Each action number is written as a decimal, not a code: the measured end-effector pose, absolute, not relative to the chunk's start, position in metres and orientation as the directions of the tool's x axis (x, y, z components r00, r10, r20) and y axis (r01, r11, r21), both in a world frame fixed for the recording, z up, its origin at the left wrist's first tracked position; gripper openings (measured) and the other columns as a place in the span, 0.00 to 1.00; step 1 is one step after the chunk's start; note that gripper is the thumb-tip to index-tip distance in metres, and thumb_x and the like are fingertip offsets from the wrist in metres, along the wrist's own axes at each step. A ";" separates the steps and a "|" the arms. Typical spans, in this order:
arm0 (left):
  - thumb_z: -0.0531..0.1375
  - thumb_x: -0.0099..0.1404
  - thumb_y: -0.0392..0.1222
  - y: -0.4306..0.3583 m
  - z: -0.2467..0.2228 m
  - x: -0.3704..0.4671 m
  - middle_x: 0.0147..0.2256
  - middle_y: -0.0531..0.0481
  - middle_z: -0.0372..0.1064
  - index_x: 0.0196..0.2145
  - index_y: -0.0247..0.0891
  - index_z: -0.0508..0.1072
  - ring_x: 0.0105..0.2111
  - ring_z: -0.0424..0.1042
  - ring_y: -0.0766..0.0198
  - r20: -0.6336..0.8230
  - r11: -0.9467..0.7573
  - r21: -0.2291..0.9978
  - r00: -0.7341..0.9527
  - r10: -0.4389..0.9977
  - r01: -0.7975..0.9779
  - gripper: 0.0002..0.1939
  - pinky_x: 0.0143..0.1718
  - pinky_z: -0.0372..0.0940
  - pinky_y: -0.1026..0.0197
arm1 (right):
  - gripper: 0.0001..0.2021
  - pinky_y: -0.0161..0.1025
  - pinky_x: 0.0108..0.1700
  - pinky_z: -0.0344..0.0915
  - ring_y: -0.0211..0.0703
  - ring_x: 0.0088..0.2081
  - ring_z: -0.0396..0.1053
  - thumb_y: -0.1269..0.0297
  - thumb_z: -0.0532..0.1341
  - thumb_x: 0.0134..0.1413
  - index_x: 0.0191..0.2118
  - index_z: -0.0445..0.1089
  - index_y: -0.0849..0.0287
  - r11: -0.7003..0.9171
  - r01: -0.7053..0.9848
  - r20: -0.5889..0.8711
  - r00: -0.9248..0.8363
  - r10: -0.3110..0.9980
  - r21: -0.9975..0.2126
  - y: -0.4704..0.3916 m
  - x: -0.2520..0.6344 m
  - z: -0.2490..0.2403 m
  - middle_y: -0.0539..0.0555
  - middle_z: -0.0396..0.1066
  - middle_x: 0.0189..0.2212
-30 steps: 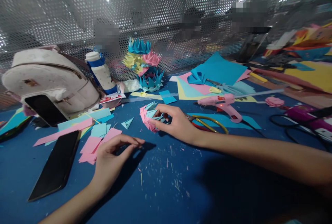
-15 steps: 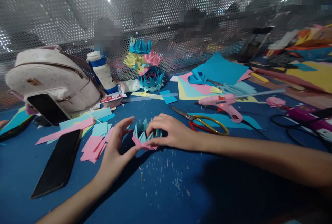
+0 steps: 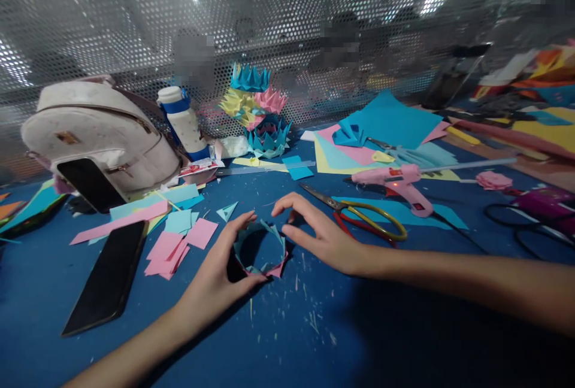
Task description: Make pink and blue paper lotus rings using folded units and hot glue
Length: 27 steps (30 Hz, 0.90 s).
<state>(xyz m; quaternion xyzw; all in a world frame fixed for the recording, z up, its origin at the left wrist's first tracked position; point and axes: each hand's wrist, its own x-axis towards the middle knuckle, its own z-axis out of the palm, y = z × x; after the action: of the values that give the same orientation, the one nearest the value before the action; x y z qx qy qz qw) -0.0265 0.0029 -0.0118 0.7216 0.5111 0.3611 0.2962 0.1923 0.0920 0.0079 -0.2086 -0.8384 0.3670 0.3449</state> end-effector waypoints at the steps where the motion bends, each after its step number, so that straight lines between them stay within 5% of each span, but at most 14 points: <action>1: 0.66 0.61 0.42 0.003 -0.012 -0.026 0.64 0.45 0.54 0.65 0.54 0.49 0.63 0.56 0.49 0.212 -0.300 0.793 0.221 0.952 0.531 0.41 0.64 0.52 0.40 | 0.10 0.40 0.49 0.63 0.42 0.49 0.62 0.66 0.54 0.64 0.50 0.62 0.57 0.647 0.101 0.401 -0.711 0.578 -0.756 0.091 0.195 0.005 0.56 0.63 0.48; 6: 0.64 0.64 0.41 0.005 -0.011 -0.027 0.62 0.46 0.56 0.64 0.55 0.52 0.61 0.59 0.51 0.236 -0.314 0.819 0.217 0.947 0.480 0.36 0.61 0.58 0.45 | 0.13 0.46 0.54 0.61 0.45 0.54 0.59 0.68 0.53 0.65 0.53 0.63 0.55 0.706 0.095 0.399 -0.769 0.500 -0.702 0.092 0.206 0.003 0.58 0.61 0.52; 11: 0.58 0.69 0.37 0.004 -0.006 -0.030 0.61 0.49 0.55 0.50 0.52 0.70 0.62 0.55 0.52 0.304 -0.381 0.752 0.230 0.925 0.537 0.14 0.61 0.55 0.45 | 0.13 0.48 0.58 0.57 0.46 0.56 0.58 0.70 0.54 0.64 0.50 0.69 0.52 0.741 0.169 0.363 -0.788 0.498 -0.649 0.091 0.207 0.006 0.57 0.61 0.53; 16: 0.46 0.73 0.34 -0.003 -0.002 -0.031 0.62 0.47 0.52 0.54 0.52 0.66 0.63 0.52 0.55 0.299 -0.369 0.725 0.217 0.929 0.582 0.18 0.61 0.54 0.44 | 0.12 0.46 0.57 0.58 0.46 0.55 0.58 0.69 0.56 0.63 0.50 0.69 0.55 0.758 0.162 0.361 -0.804 0.473 -0.632 0.090 0.208 0.004 0.58 0.62 0.52; 21: 0.61 0.66 0.45 -0.003 -0.004 -0.029 0.63 0.46 0.47 0.51 0.51 0.68 0.62 0.52 0.47 0.268 -0.415 0.660 0.319 0.909 0.626 0.15 0.59 0.56 0.42 | 0.12 0.46 0.57 0.57 0.46 0.55 0.58 0.65 0.57 0.63 0.51 0.69 0.56 0.746 0.166 0.338 -0.813 0.473 -0.645 0.092 0.208 0.003 0.58 0.63 0.52; 24: 0.62 0.66 0.41 0.000 -0.006 -0.028 0.63 0.49 0.50 0.38 0.47 0.74 0.62 0.54 0.48 0.255 -0.400 0.669 0.312 0.915 0.627 0.02 0.59 0.57 0.41 | 0.12 0.45 0.57 0.57 0.44 0.53 0.59 0.66 0.55 0.65 0.51 0.68 0.56 0.724 0.158 0.319 -0.820 0.474 -0.671 0.092 0.207 0.003 0.57 0.63 0.51; 27: 0.61 0.66 0.38 0.005 -0.006 -0.031 0.62 0.50 0.53 0.32 0.44 0.74 0.63 0.53 0.49 0.271 -0.363 0.774 0.246 0.930 0.519 0.05 0.61 0.53 0.39 | 0.13 0.46 0.56 0.58 0.44 0.52 0.60 0.66 0.51 0.67 0.51 0.68 0.56 0.719 0.120 0.339 -0.821 0.460 -0.685 0.093 0.207 0.004 0.57 0.64 0.49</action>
<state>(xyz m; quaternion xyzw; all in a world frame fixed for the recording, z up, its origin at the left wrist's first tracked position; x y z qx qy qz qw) -0.0315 0.0046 -0.0061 0.7385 0.4906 0.3690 0.2789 0.2070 0.0926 0.0041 -0.1625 -0.8923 0.3378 0.2515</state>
